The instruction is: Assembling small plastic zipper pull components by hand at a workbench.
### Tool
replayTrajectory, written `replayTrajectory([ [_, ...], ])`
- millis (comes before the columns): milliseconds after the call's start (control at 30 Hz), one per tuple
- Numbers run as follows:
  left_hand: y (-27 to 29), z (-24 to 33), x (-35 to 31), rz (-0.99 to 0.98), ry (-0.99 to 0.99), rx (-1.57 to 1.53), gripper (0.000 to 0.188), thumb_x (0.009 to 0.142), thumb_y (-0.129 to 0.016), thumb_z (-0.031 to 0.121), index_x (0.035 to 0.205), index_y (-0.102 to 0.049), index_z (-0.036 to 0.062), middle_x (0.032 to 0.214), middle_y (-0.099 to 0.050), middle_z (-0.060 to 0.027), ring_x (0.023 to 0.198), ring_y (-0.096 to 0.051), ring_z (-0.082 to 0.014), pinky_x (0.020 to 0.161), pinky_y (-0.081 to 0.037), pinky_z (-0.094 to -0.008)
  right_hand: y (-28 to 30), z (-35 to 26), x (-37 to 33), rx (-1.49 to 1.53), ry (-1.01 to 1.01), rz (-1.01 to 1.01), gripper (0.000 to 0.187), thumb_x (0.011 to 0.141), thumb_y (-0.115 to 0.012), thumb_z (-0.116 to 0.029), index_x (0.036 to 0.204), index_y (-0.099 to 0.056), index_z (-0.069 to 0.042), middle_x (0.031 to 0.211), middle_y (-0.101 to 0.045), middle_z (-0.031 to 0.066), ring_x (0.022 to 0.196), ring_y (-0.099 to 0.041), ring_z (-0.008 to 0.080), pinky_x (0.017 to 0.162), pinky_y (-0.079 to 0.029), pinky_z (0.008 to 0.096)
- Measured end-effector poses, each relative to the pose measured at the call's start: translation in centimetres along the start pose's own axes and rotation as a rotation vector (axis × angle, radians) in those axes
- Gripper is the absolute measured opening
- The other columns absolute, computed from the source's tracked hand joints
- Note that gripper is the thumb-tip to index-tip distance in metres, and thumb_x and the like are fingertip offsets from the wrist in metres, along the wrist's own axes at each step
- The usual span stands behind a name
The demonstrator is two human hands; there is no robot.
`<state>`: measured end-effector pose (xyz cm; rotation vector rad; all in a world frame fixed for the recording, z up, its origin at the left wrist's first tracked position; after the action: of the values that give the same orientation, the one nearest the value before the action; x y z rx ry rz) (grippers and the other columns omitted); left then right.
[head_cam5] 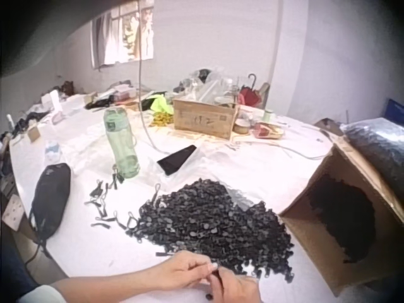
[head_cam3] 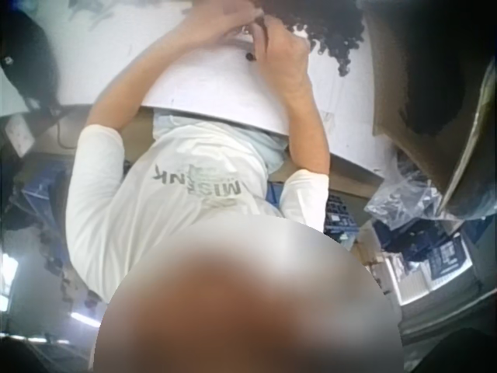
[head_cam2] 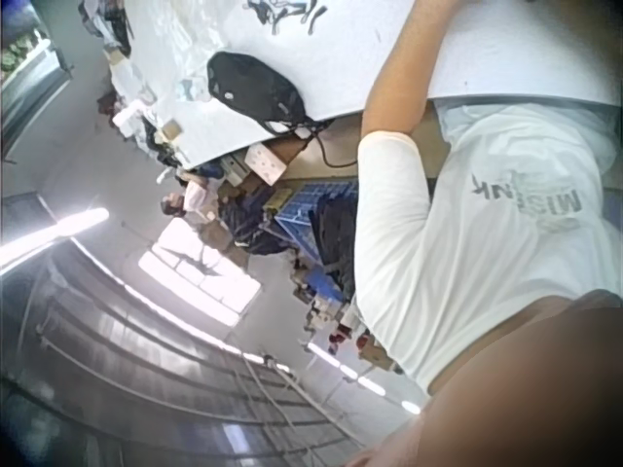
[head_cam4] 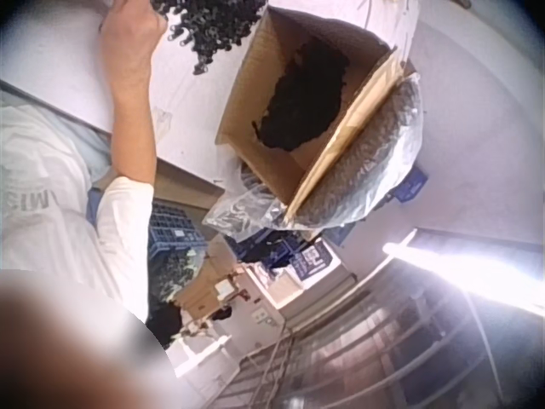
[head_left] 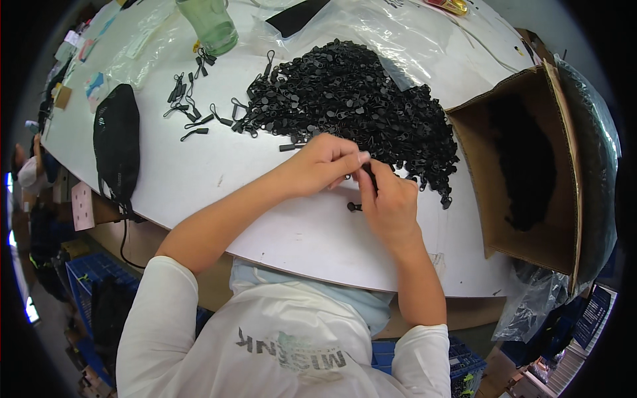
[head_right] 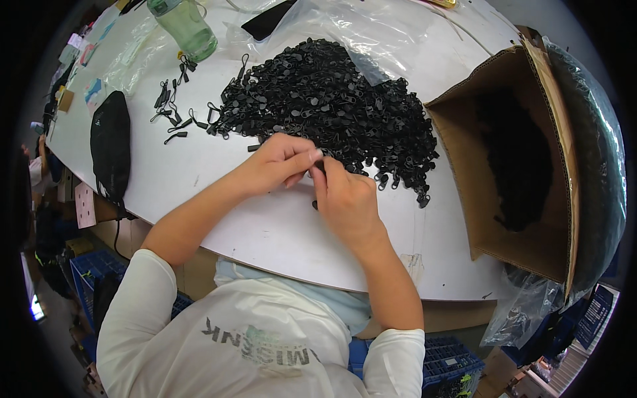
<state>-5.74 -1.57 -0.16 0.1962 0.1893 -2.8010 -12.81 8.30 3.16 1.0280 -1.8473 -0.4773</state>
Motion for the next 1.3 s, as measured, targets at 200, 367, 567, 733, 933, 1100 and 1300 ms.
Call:
replayTrajectory([
  [200,0.2,0.3,-0.4,0.156,-0.244,0.228,0.032,0.093,-0.059,0.018,0.065,-0.055,0.0032,0.053,-0.049,0.0031,0.048,-0.043,-0.0028,0.044,-0.031,-0.0211,0.4,-0.1,0.1,0.009,0.119,-0.122,0.015,0.073,-0.071,-0.005,0.077,-0.056,-0.004,0.053,-0.054,0.0061,0.041,-0.052,0.0223,0.041,-0.040,0.0334],
  [367,1.5,0.6,-0.3,0.326,-0.199,0.003,0.022,0.092,-0.061,0.016,0.076,-0.066,0.0007,0.060,-0.056,0.0016,0.050,-0.044,-0.0029,0.046,-0.034,-0.0195,0.4,-0.1,0.0,0.098,0.109,-0.143,0.015,0.072,-0.070,-0.004,0.075,-0.056,-0.004,0.053,-0.054,0.0068,0.043,-0.051,0.0233,0.042,-0.041,0.0337],
  [567,1.0,0.3,-0.5,0.362,-0.083,-0.152,0.016,0.089,-0.065,0.018,0.092,-0.067,0.0023,0.060,-0.052,0.0047,0.051,-0.042,-0.0019,0.045,-0.031,-0.0187,0.8,0.6,0.3,0.210,-0.053,-0.009,0.013,0.077,-0.068,-0.002,0.087,-0.061,0.002,0.056,-0.057,0.0073,0.045,-0.055,0.0197,0.044,-0.042,0.0302],
  [733,0.8,-1.0,-0.1,0.192,-0.031,-0.354,0.016,0.089,-0.065,0.017,0.096,-0.067,0.0025,0.061,-0.053,0.0044,0.053,-0.042,-0.0019,0.046,-0.031,-0.0185,1.1,0.9,0.4,0.247,-0.089,0.087,0.012,0.078,-0.069,-0.002,0.087,-0.063,0.002,0.056,-0.057,0.0072,0.043,-0.053,0.0167,0.043,-0.041,0.0278],
  [933,0.6,-0.1,-0.4,0.190,-0.153,-0.188,0.015,0.088,-0.065,0.013,0.094,-0.071,0.0005,0.071,-0.062,-0.0003,0.056,-0.046,-0.0035,0.049,-0.034,-0.0189,0.7,0.3,0.5,0.290,-0.083,-0.005,0.009,0.077,-0.068,-0.002,0.076,-0.059,-0.002,0.052,-0.054,0.0050,0.042,-0.053,0.0185,0.043,-0.041,0.0289],
  [1100,0.5,2.2,-0.9,0.200,-0.500,0.320,0.012,0.084,-0.065,0.007,0.091,-0.070,-0.0004,0.075,-0.068,-0.0085,0.063,-0.063,-0.0146,0.054,-0.047,-0.0261,1.1,-0.2,0.3,0.251,-0.037,0.029,0.010,0.080,-0.065,-0.003,0.074,-0.057,-0.002,0.049,-0.051,0.0043,0.041,-0.052,0.0192,0.042,-0.039,0.0299],
  [1300,0.4,3.0,-1.3,0.075,-0.669,0.655,0.013,0.078,-0.064,0.001,0.091,-0.066,-0.0005,0.070,-0.061,-0.0119,0.058,-0.060,-0.0264,0.051,-0.047,-0.0318,0.1,0.2,-0.6,0.356,-0.127,0.007,0.008,0.088,-0.059,-0.003,0.082,-0.057,0.003,0.051,-0.050,0.0038,0.040,-0.046,0.0115,0.042,-0.035,0.0246],
])
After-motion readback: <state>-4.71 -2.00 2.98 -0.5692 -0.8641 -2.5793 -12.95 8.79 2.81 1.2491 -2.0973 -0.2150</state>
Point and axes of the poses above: each hand's wrist, its own x-axis towards the middle knuckle, its own y-axis out of the back of the hand, z = x × y, the point moved 6 cm from there along x, towards the middle knuckle
